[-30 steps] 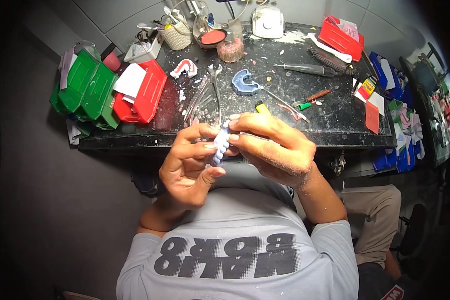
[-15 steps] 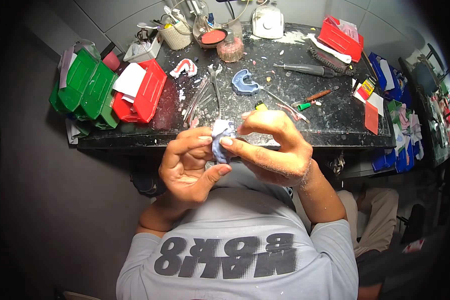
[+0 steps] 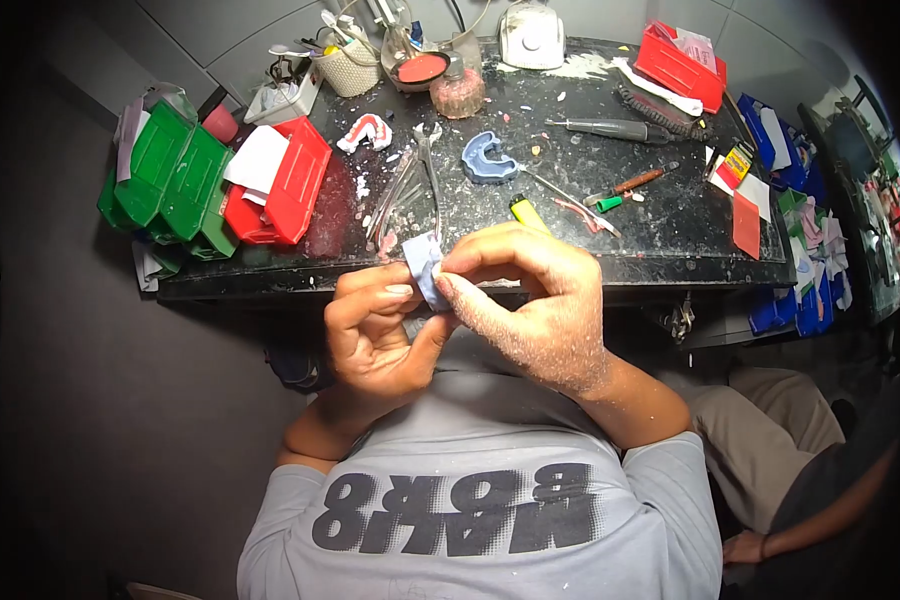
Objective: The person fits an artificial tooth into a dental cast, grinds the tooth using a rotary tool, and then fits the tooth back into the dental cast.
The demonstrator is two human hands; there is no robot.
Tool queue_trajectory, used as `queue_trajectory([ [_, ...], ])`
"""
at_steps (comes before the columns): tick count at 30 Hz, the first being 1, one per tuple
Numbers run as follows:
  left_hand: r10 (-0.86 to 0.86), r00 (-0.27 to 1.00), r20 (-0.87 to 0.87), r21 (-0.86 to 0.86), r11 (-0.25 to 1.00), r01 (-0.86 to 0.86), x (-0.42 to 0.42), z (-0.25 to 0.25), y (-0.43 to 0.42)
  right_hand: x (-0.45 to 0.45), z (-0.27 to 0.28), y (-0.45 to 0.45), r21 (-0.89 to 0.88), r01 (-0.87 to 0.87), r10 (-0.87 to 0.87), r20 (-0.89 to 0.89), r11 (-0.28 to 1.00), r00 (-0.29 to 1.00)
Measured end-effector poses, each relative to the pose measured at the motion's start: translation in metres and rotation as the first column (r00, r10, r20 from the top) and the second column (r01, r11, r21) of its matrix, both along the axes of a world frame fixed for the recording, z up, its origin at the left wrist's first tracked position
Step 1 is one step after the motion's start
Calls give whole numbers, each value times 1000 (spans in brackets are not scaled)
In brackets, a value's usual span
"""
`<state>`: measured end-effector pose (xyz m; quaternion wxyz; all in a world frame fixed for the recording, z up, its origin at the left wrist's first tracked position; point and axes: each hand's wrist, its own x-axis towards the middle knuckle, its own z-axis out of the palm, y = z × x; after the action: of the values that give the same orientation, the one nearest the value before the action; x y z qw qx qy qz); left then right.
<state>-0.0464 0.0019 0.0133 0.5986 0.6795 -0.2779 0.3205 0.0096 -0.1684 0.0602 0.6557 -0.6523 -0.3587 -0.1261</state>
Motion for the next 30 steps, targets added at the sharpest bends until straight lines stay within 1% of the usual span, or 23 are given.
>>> queue_trajectory([
  [1, 25, 999, 37, -35, 999, -23, 1, -3, -1, -4, 3, 1, 74, -69, 85, -237, 995, 968],
  [2, 22, 999, 35, -34, 999, -21, 2, -6, -2, -6, 4, 1, 162, -117, 180, -453, 980, 873],
  [3, 33, 998, 59, -49, 998, -30, 3, -6, -3, -5, 6, 0, 172, -161, 226, -490, 972, 842],
  [5, 40, 996, 83, -61, 998, -35, 3, -7, -3, -3, 3, 2, 186, -173, 243, -479, 967, 844],
  [7, 82, 992, 95, -21, 997, -81, 4, -8, -1, -2, 3, 3, 199, -187, 261, -466, 962, 846],
  [10, 111, 990, 87, -44, 993, -107, 4, -4, -3, -1, 6, 2, 214, -192, 276, -500, 958, 821],
  [13, 107, 990, 88, -6, 994, -107, 3, -1, 0, 3, 9, 0, 182, -212, 278, -551, 960, 786],
  [15, 117, 989, 89, 2, 993, -118, 3, -1, 0, 6, 13, -1, 244, -264, 360, -631, 933, 687],
  [18, 125, 988, 92, 7, 992, -126, 3, 0, -1, 8, 13, -2, 272, -288, 396, -628, 918, 669],
  [22, 128, 987, 95, 14, 991, -130, 4, -3, 0, 10, 13, -1, 255, -287, 383, -609, 924, 695],
  [27, 140, 985, 103, 23, 989, -143, 5, -1, 0, 8, 18, -1, 192, -297, 351, -606, 935, 714],
  [30, 138, 984, 112, 25, 990, -142, 6, 1, 0, 9, 16, -1, 200, -300, 360, -584, 933, 728],
])
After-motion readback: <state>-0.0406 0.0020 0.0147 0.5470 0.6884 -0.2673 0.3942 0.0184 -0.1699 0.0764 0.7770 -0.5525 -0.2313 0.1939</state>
